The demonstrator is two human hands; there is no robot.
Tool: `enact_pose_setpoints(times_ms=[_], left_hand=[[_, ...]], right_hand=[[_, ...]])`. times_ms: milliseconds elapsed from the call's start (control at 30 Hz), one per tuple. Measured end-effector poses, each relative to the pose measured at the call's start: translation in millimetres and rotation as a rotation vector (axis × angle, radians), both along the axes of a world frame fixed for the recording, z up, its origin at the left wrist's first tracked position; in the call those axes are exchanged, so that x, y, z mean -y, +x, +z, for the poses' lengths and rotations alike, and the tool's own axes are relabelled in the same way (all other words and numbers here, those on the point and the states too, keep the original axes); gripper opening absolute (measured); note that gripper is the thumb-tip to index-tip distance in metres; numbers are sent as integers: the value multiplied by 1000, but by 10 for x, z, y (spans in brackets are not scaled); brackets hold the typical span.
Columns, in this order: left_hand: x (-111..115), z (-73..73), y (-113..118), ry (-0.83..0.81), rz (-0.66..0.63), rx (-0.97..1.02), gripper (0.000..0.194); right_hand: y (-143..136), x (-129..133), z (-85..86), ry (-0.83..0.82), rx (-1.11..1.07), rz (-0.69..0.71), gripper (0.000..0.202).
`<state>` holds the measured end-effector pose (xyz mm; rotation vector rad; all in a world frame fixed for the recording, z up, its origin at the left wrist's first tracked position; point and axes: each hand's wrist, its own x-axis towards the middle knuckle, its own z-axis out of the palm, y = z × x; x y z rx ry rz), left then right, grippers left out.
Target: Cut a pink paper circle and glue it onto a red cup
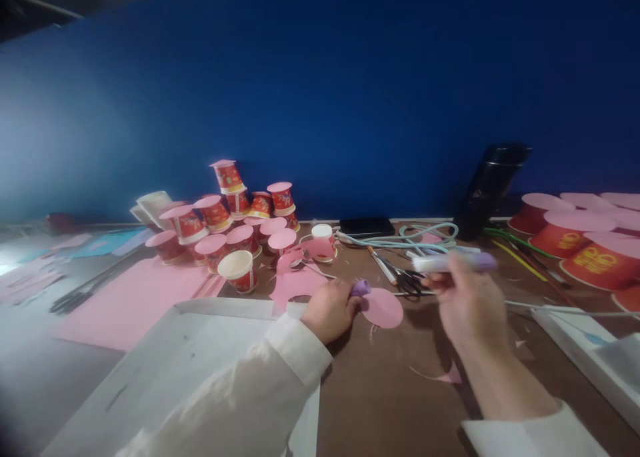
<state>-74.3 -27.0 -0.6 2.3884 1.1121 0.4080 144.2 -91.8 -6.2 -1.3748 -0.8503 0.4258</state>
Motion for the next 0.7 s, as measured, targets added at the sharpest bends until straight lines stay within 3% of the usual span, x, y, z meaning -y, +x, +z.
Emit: enact_pose_setpoints(times_ms=[133, 300, 467, 533, 600, 700], left_hand=[[-101, 10, -46, 72, 132, 67, 29], [-220, -62, 1, 185, 210, -27, 34], [-260, -95, 44, 230, 284, -100, 39], [-244, -75, 32, 237, 313, -97, 51], [-211, -60, 2, 276, 213, -62, 55], [-137, -85, -45, 321, -180, 26, 41]], right_hand=[[62, -50, 34, 84, -293, -70, 43], [-143, -42, 42, 23, -314, 64, 45], [-195, -38, 36, -91, -349, -7, 49], [-176, -39, 44, -112, -355, -13, 45], [-154, -40, 56, -130, -374, -21, 39], [-127, -28, 74, -169, -444, 8, 35]])
